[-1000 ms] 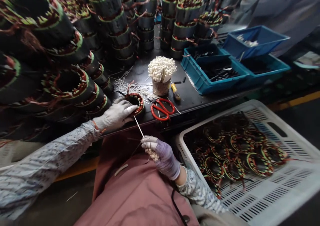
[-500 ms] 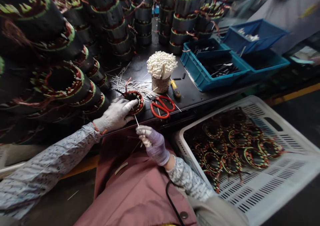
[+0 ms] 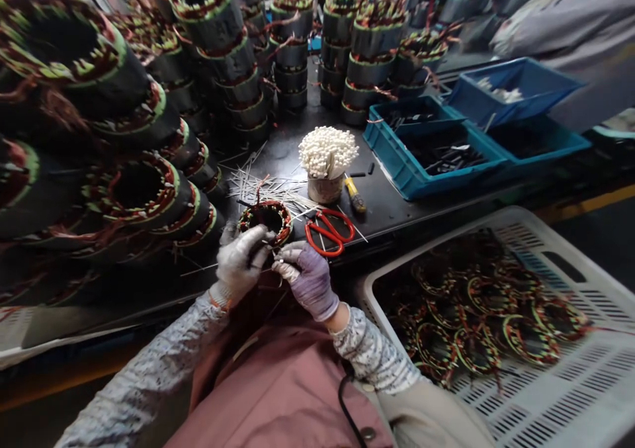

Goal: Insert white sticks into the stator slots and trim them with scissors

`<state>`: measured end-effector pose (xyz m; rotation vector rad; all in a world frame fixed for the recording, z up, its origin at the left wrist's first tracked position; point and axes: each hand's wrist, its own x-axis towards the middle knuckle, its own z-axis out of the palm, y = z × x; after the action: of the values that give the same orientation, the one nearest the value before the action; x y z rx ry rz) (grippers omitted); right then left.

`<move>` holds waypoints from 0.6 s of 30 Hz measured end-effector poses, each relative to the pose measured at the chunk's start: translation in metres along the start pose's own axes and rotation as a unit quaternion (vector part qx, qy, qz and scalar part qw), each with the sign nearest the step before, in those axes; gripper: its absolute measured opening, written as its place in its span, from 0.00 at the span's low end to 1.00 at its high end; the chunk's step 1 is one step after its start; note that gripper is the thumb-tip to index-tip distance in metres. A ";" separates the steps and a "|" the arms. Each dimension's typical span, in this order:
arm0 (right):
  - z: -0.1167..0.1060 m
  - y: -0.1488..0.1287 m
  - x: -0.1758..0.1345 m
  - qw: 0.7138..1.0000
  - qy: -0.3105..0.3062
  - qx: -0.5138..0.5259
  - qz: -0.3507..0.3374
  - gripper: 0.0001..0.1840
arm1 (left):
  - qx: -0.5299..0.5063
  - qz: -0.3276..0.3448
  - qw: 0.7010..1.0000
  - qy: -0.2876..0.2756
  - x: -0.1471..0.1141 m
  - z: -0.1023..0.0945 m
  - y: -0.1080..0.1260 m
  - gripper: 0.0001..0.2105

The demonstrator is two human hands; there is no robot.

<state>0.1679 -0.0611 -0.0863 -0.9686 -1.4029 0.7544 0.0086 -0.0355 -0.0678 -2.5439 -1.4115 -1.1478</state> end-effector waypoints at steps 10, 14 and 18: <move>-0.001 -0.006 0.022 0.984 -0.088 -0.151 -0.043 0.04 | -0.030 0.047 0.998 -0.013 0.007 -0.002 -0.010 0.07; -0.002 -0.003 0.025 0.981 -0.112 -0.155 -0.038 0.05 | -0.035 0.056 0.998 -0.012 0.007 -0.003 -0.010 0.08; -0.005 -0.010 0.021 0.982 -0.133 -0.135 -0.023 0.05 | -0.033 0.049 0.998 -0.018 0.008 -0.002 -0.011 0.07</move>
<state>0.1729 -0.0476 -0.0672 -1.0668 -1.7891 0.6873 0.0014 -0.0242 -0.0650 -2.6588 -1.2591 -1.1575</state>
